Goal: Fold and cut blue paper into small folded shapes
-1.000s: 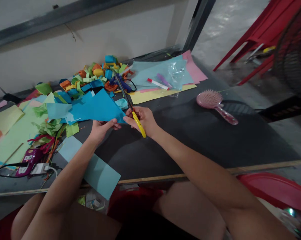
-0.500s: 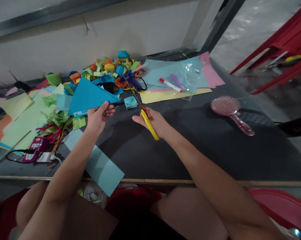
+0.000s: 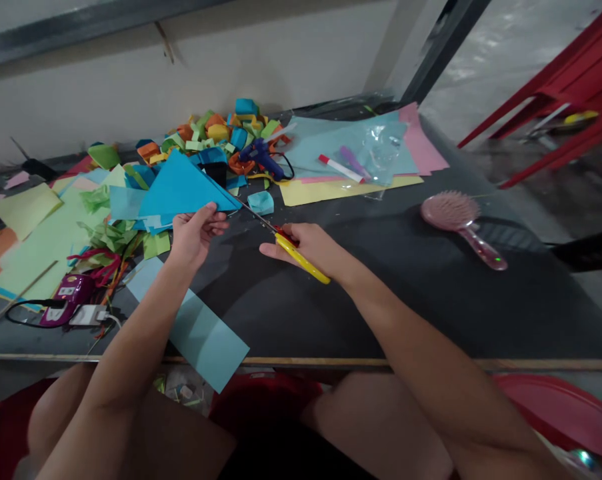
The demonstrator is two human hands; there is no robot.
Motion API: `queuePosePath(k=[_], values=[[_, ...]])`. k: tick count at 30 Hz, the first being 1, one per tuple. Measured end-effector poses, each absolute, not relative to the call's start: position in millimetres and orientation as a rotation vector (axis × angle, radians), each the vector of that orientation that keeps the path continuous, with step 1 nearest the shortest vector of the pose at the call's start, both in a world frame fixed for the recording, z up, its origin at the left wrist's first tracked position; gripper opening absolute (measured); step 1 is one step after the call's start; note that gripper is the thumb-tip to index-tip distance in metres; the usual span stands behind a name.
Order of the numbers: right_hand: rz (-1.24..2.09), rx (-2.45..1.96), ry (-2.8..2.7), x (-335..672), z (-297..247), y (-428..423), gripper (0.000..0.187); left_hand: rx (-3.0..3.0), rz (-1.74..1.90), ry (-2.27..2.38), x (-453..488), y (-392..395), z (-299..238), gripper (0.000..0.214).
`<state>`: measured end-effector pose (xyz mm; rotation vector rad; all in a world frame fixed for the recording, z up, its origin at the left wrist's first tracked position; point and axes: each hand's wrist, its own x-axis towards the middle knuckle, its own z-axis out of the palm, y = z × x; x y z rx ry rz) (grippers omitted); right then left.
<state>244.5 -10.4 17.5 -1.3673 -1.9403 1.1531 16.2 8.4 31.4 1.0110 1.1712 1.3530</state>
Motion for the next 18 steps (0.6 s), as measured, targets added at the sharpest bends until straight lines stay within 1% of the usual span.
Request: queuePosePath(k=[3, 6, 9, 14, 18], values=[[1.209, -1.365, -1.812, 239, 15, -12, 0.054, 1.079, 1.339, 1.173, 17, 7, 30, 0.039], [1.281, -1.261, -1.487, 229, 12, -14, 0.057, 1.138, 1.291, 1.173, 22, 4, 27, 0.04], [1.305, -1.115, -1.38, 221, 12, -16, 0.049, 1.168, 1.187, 1.154, 29, 0, 24, 0.04], [1.27, -1.039, -1.492, 218, 14, -18, 0.03, 1.199, 1.043, 1.086, 38, -5, 18, 0.04], [1.224, -1.063, -1.515, 219, 13, -18, 0.029, 1.213, 1.055, 1.079, 39, -6, 17, 0.04]])
